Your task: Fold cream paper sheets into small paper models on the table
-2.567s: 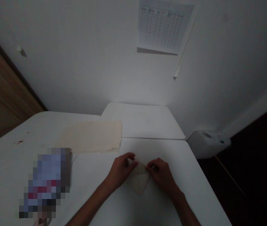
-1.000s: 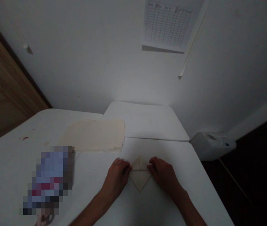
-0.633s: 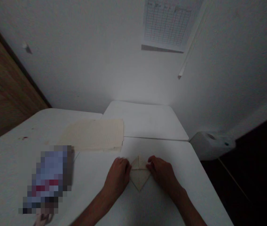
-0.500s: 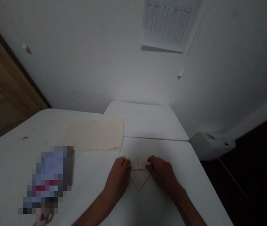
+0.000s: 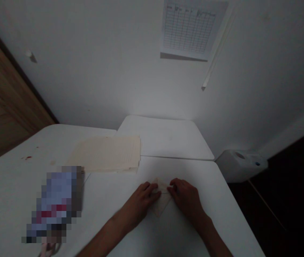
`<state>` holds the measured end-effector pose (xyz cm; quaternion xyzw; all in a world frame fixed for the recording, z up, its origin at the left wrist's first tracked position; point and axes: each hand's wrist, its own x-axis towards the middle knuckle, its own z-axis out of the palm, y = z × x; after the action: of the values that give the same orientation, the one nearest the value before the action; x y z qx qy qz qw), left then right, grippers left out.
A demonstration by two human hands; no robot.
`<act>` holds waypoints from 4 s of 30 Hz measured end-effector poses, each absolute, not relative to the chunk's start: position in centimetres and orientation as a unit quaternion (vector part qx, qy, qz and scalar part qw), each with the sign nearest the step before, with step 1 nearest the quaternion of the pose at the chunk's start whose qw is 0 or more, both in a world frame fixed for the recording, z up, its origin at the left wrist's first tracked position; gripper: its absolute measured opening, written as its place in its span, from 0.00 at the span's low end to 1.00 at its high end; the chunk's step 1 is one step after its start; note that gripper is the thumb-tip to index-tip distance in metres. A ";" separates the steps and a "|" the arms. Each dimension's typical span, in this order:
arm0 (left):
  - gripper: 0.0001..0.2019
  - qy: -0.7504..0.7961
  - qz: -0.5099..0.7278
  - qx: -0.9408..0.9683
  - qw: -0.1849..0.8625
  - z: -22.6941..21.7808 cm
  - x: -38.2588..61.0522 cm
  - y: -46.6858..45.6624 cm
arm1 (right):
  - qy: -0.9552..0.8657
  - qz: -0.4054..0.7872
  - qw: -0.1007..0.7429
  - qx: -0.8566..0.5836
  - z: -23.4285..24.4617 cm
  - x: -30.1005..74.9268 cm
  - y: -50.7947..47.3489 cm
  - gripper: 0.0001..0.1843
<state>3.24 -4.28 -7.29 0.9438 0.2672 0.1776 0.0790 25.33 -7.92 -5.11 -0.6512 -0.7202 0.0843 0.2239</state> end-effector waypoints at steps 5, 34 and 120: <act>0.33 0.292 0.181 0.934 0.100 -7.5 3.1 -4.4 | -0.718 0.091 0.242 -0.646 -5.3 25.5 -8.2 0.04; 0.09 0.335 0.169 0.924 0.077 -6.4 5.4 -2.9 | -0.763 0.034 0.079 -0.640 -4.6 22.4 -11.5 0.21; 0.15 0.294 0.199 0.932 0.076 -5.9 4.3 -5.1 | -0.812 0.131 0.260 -0.506 -5.2 25.3 -6.3 0.15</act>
<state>4.30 -5.12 -5.86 0.9320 0.2935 0.1986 0.0762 25.34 -6.34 -5.22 -0.5062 -0.8118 0.1309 0.2600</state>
